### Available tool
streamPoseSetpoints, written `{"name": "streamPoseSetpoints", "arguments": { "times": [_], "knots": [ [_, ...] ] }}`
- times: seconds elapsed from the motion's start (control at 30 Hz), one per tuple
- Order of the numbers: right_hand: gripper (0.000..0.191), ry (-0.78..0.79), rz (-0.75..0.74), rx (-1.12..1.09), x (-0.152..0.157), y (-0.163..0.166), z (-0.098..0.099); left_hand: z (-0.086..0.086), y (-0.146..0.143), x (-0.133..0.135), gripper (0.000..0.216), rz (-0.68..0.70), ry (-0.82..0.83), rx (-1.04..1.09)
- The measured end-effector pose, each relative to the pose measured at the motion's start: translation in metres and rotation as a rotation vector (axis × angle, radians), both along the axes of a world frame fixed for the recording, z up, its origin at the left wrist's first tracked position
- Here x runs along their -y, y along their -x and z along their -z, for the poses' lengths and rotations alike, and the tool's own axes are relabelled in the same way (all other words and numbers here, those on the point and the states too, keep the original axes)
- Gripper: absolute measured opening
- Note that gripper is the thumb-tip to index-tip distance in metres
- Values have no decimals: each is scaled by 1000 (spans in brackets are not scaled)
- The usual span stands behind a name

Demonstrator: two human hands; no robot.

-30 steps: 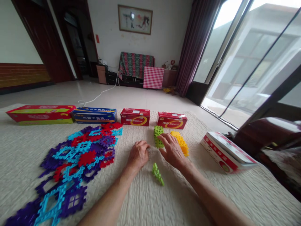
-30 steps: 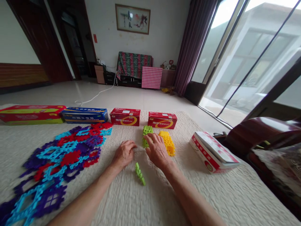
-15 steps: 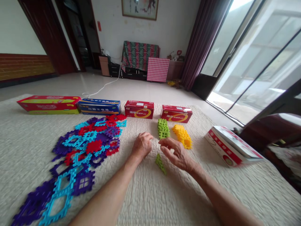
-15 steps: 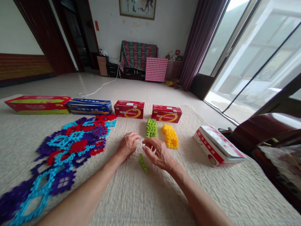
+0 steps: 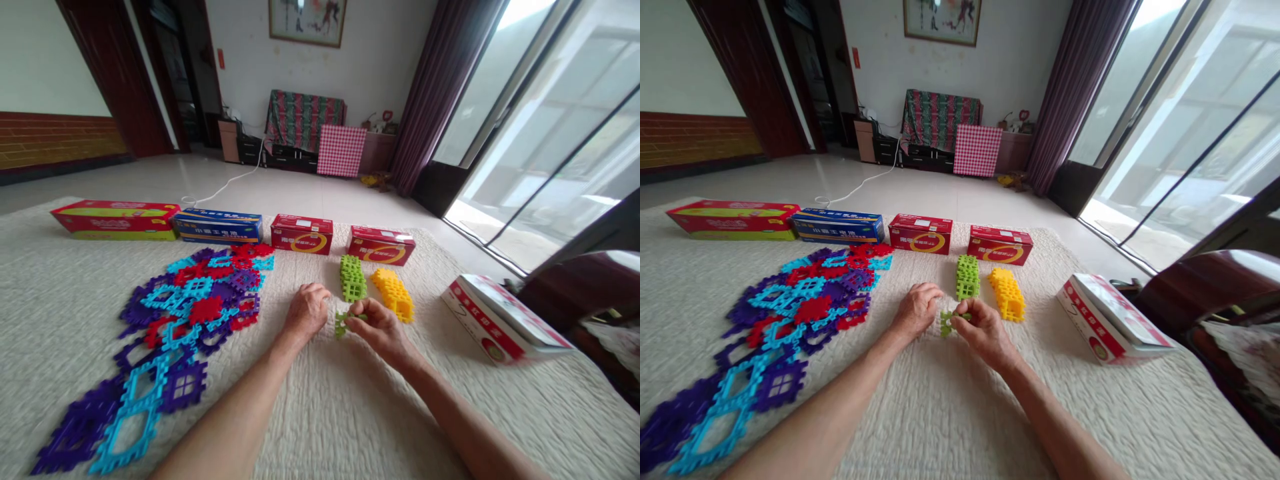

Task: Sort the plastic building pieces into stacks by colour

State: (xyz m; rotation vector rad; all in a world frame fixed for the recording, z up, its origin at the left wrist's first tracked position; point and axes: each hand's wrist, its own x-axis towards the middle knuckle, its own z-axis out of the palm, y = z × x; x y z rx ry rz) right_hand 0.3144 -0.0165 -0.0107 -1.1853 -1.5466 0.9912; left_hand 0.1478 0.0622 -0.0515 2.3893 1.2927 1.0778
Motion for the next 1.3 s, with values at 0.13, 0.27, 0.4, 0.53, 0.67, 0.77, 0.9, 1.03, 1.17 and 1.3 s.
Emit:
{"name": "streamPoseSetpoints", "arguments": {
  "times": [0.13, 0.27, 0.4, 0.53, 0.67, 0.77, 0.9, 1.03, 1.17, 1.3],
  "knots": [
    [7, -135, 95, 286, -3, -9, 3, 2, 0, 0, 34, 2, -8, 9],
    [14, -208, 42, 519, -4, -18, -3, 4, -1, -2, 32, 18, -26, 18],
    [7, -284, 63, 579, -8, -20, -6, 4, -2, -2, 32, 20, -40, 16],
    [12, -398, 208, 599, -17, -18, -2, 1, -1, 0, 33, 25, -46, 15],
    [19, -446, 259, 679, -24, -19, 5, -1, -1, 2, 33, 9, -47, 6],
    [22, -441, 286, 716, -26, -21, 8, -1, -1, 2, 32, 7, -43, 5],
    [24, -416, 298, 775, -28, -23, 9, 0, -1, 2, 32, 20, -40, 12],
    [25, -421, 356, 839, -31, -24, 11, 0, -1, 2, 33, 23, -40, 10],
    [23, -448, 469, 863, -32, -26, 11, 0, -1, 1, 33, 23, -40, 11],
    [17, -526, 448, 827, -27, -22, 9, 0, -1, 1, 34, 33, -26, 5]
  ]
}}
